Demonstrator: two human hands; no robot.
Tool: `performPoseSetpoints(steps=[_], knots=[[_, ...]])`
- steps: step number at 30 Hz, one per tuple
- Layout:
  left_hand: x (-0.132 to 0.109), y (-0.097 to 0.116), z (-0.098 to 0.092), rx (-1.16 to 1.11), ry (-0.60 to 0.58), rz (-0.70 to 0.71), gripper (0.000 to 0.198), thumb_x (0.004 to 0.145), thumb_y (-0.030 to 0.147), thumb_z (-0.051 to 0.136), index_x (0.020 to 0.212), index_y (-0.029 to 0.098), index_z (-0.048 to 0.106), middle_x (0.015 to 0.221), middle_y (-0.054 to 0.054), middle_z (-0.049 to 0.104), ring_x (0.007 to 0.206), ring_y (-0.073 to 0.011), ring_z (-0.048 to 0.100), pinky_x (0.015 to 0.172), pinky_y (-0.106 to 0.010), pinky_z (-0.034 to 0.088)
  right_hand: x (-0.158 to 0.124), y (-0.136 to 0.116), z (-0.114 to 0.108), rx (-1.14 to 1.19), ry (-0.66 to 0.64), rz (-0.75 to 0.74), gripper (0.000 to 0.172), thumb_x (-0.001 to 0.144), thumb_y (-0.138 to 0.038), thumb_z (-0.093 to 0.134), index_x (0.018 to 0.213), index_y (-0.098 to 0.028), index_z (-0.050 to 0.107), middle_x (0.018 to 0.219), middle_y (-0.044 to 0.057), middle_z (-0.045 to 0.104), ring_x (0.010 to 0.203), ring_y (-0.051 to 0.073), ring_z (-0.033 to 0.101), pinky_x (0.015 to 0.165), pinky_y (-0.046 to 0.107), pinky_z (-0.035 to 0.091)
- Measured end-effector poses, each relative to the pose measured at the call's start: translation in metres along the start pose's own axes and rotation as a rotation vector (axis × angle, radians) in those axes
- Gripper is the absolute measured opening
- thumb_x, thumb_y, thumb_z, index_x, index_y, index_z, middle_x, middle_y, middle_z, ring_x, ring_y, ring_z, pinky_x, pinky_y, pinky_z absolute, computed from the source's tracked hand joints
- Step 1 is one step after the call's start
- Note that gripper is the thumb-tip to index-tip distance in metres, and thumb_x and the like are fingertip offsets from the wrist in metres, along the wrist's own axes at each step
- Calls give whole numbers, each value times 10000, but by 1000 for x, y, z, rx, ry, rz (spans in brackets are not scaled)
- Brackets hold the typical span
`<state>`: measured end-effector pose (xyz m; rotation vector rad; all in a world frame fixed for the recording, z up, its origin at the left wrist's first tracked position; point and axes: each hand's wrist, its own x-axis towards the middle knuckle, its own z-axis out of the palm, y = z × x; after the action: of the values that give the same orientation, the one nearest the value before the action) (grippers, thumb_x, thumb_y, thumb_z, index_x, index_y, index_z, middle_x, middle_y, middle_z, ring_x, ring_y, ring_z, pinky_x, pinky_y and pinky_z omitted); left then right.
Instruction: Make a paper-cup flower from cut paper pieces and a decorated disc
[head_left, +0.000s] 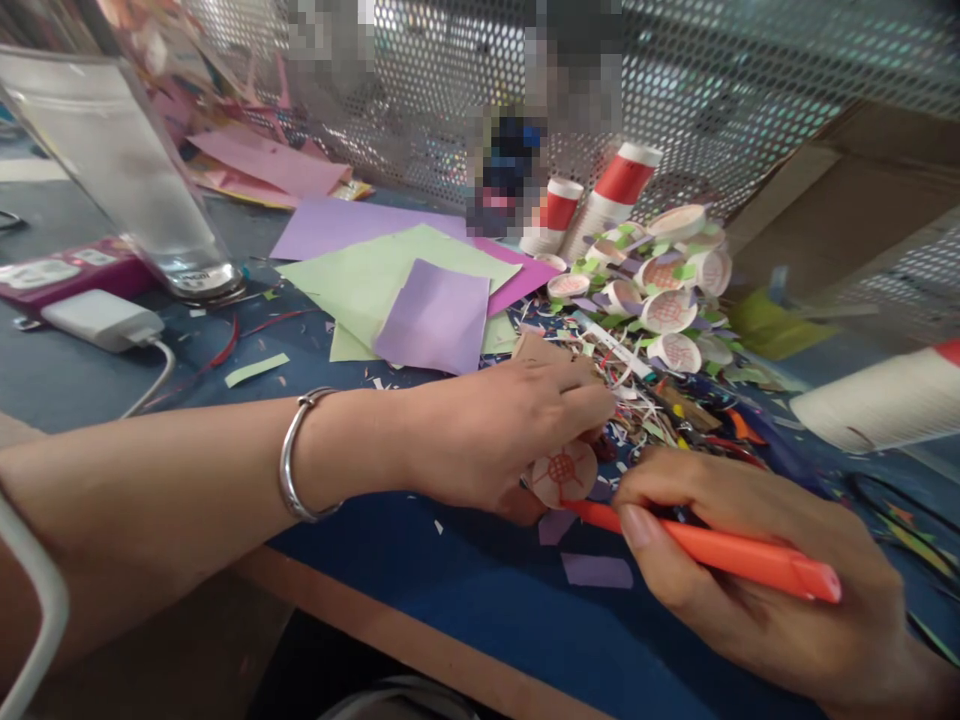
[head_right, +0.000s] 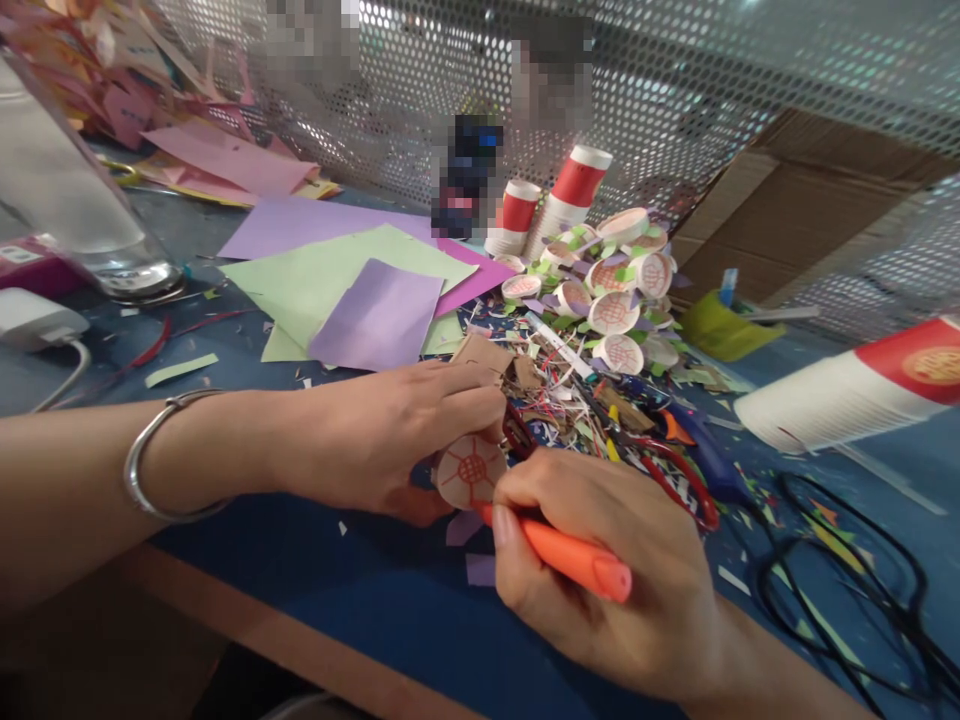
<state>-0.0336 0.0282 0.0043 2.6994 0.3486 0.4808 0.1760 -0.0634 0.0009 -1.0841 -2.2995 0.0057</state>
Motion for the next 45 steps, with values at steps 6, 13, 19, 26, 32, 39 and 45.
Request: performPoseSetpoints(steps=[6, 13, 19, 26, 32, 39, 45], knots=[[0, 1, -1, -19, -6, 6, 433, 687, 92, 772, 1004, 177, 489, 1096, -109, 607, 963, -237, 575, 816, -331, 445, 0, 0, 1, 25, -6, 12, 135, 912, -150, 548, 829, -257, 548, 697, -58, 657, 553, 91, 610, 560, 265, 449], [0, 1, 0, -28, -3, 8, 424, 687, 73, 764, 1000, 173, 497, 1139, -122, 593, 1010, -240, 572, 814, -319, 458, -1, -2, -1, 21, 15, 70, 153, 930, -180, 519, 811, -264, 564, 667, -67, 641, 511, 94, 587, 542, 265, 454], [0, -3, -1, -67, -35, -99, 421, 699, 172, 793, 1009, 182, 508, 1077, -69, 604, 925, -204, 578, 759, -290, 439, -3, 2, -2, -28, 135, 65, 115, 913, -185, 578, 836, -266, 607, 670, -66, 649, 501, 94, 584, 551, 254, 486], [0, -4, -1, -95, -35, -115, 416, 701, 180, 782, 1022, 184, 518, 1086, -66, 602, 929, -199, 568, 755, -278, 430, 0, 4, 4, 28, 110, 23, 101, 920, -162, 591, 876, -247, 622, 725, -61, 675, 552, 77, 617, 576, 220, 491], [1, -5, 0, -103, -36, -92, 400, 705, 174, 780, 1010, 176, 521, 1056, -61, 604, 925, -197, 565, 762, -282, 424, -1, 3, 4, 28, 120, 30, 85, 931, -178, 586, 900, -251, 619, 759, -52, 690, 568, 83, 627, 597, 226, 507], [1, -7, -1, -119, -45, -97, 398, 690, 163, 783, 992, 181, 524, 1026, -49, 617, 894, -189, 560, 740, -273, 413, -1, 3, 6, 23, 106, 25, 86, 938, -187, 581, 911, -260, 619, 783, -50, 695, 599, 88, 640, 631, 228, 524], [2, -8, -2, -138, -45, -96, 374, 692, 171, 774, 979, 172, 533, 992, -37, 623, 872, -176, 554, 711, -264, 401, -1, 3, 5, 20, 42, 29, 112, 932, -176, 566, 873, -264, 602, 743, -61, 672, 553, 81, 607, 609, 232, 512]])
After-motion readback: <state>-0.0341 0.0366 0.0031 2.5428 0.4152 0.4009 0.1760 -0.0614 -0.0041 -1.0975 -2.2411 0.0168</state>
